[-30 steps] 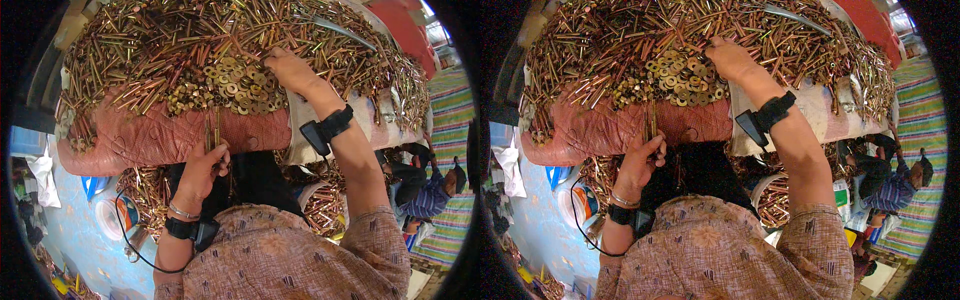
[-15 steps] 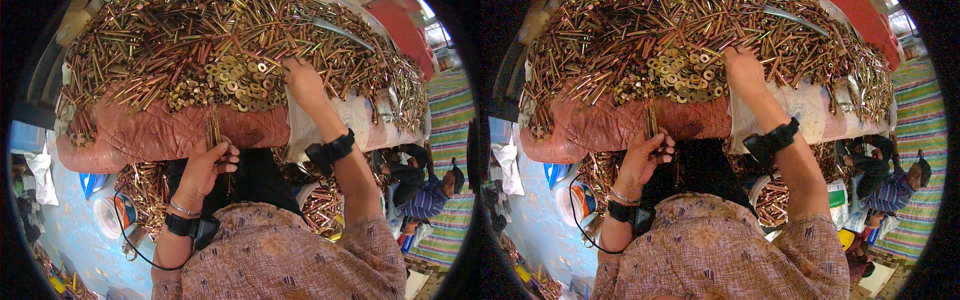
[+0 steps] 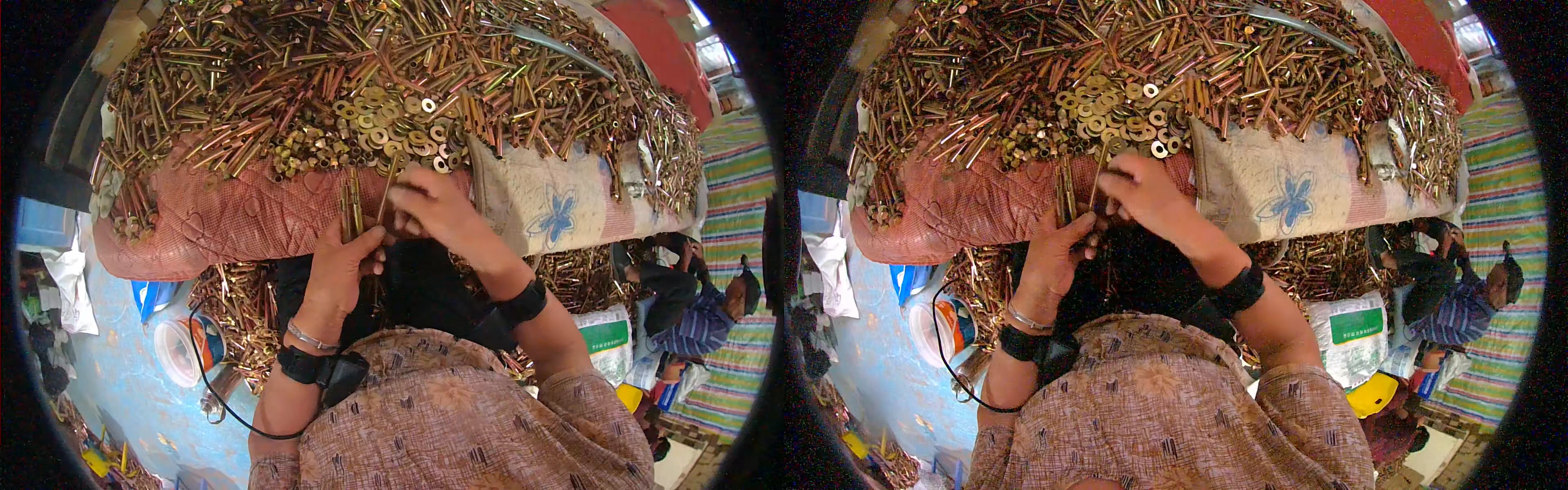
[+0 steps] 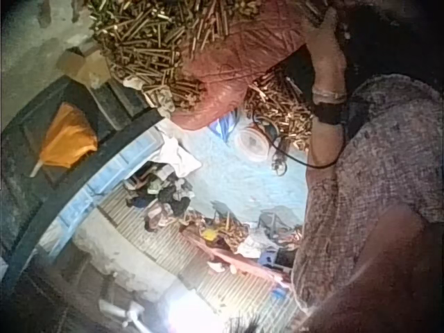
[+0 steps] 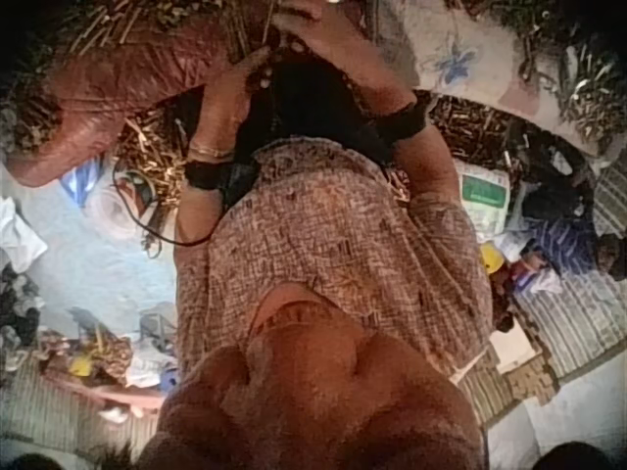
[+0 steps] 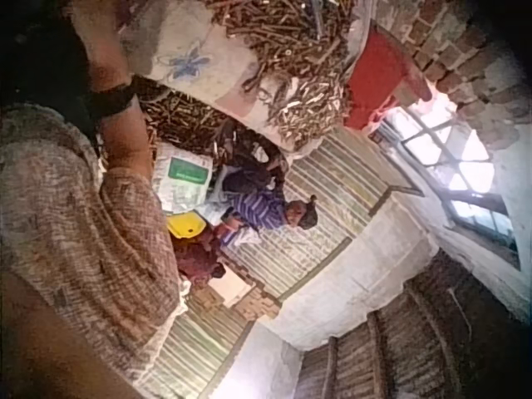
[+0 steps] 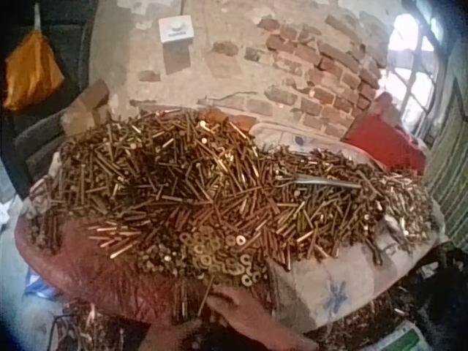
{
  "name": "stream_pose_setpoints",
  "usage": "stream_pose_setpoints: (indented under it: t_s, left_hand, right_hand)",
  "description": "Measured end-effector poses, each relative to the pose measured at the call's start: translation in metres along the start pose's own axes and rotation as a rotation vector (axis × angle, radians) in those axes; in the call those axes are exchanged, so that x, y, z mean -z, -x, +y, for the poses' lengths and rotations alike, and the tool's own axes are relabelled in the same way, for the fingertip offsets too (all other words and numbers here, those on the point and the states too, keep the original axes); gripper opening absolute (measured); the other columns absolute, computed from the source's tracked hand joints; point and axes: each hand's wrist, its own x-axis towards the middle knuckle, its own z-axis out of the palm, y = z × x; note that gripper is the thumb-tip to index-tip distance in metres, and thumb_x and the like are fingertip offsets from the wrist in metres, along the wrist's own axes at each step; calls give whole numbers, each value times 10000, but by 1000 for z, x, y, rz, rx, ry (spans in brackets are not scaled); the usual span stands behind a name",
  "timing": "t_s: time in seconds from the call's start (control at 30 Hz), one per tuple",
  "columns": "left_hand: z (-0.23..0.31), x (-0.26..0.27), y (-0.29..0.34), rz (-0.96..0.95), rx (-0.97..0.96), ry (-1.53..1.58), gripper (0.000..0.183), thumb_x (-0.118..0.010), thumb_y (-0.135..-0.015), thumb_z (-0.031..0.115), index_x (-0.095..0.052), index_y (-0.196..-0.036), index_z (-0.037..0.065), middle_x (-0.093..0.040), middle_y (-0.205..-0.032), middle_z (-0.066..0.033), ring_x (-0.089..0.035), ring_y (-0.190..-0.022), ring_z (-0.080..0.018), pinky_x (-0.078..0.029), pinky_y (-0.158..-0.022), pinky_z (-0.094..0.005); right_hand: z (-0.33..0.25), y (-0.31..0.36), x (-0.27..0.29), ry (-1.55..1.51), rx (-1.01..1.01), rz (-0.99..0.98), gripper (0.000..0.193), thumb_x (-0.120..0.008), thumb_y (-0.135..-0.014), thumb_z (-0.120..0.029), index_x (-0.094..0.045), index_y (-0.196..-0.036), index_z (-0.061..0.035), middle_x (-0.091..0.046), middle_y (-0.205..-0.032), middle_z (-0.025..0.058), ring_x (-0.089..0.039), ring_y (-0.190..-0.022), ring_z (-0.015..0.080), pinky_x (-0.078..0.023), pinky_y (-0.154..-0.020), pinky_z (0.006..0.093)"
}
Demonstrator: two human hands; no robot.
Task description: Sorting and organizing small gold-colored metal pins and washers on a padded surface.
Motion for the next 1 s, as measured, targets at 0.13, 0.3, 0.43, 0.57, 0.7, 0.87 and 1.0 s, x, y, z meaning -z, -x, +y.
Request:
stream_pose_setpoints:
  t_s: [0.13, 0.3, 0.43, 0.57, 0.7, 0.87, 1.0]
  left_hand:
    - [-4, 2, 0, -25, -21, 17, 162, -588, -814, 82, -504, -952, 66, -595, -783, -63, -521, -613, -106, -419, -491, -229]
    - [-5, 3, 0, -6, -20, 25, 160, -600, -805, 68, -478, -908, 55, -592, -759, -73, -526, -598, -101, -438, -483, -219]
    - [-6, 6, -2, -30, -19, 44, 174, -604, -802, 63, -479, -922, 49, -586, -752, -66, -531, -605, -100, -442, -489, -217]
    - [-7, 6, -2, -35, -24, 35, 188, -605, -800, 62, -482, -941, 41, -587, -755, -64, -533, -613, -101, -446, -498, -219]
    - [-6, 4, -1, -35, -29, 27, 214, -604, -797, 57, -479, -969, 32, -590, -767, -70, -535, -619, -104, -449, -504, -222]
    - [-4, 3, -1, -18, 1, 13, 232, -586, -812, 62, -460, -1007, 49, -579, -786, -78, -520, -633, -115, -426, -519, -229]
    - [-5, 7, -2, -27, -3, 29, 216, -582, -810, 59, -464, -990, 39, -582, -777, -81, -518, -620, -114, -431, -503, -227]
  right_hand:
    - [0, -20, 30, 605, 514, 508, 107, -543, -776, -46, -552, -880, -20, -577, -745, 148, -579, -645, 288, -459, -576, 348]
    - [-8, -39, 38, 1042, 662, 566, 157, -545, -744, -49, -566, -899, -37, -571, -840, 190, -576, -744, 368, -473, -619, 435]
    - [-12, -42, 41, 1286, 618, 474, 168, -543, -741, -70, -565, -906, -47, -563, -848, 194, -579, -726, 372, -479, -594, 454]
    - [-7, -44, 42, 1264, 579, 484, 154, -540, -751, -73, -563, -901, -49, -556, -850, 196, -575, -733, 375, -479, -610, 448]
    - [-1, -53, 53, 1110, 547, 460, 188, -556, -773, -69, -562, -959, -42, -563, -921, 167, -562, -814, 359, -462, -699, 399]
    - [-5, -40, 43, 886, 769, 585, 111, -577, -740, -49, -569, -851, -43, -567, -821, 160, -555, -722, 360, -461, -645, 389]
    - [-3, -22, 17, 602, 639, 470, 111, -597, -735, -34, -567, -840, -20, -576, -761, 130, -574, -676, 265, -451, -620, 336]
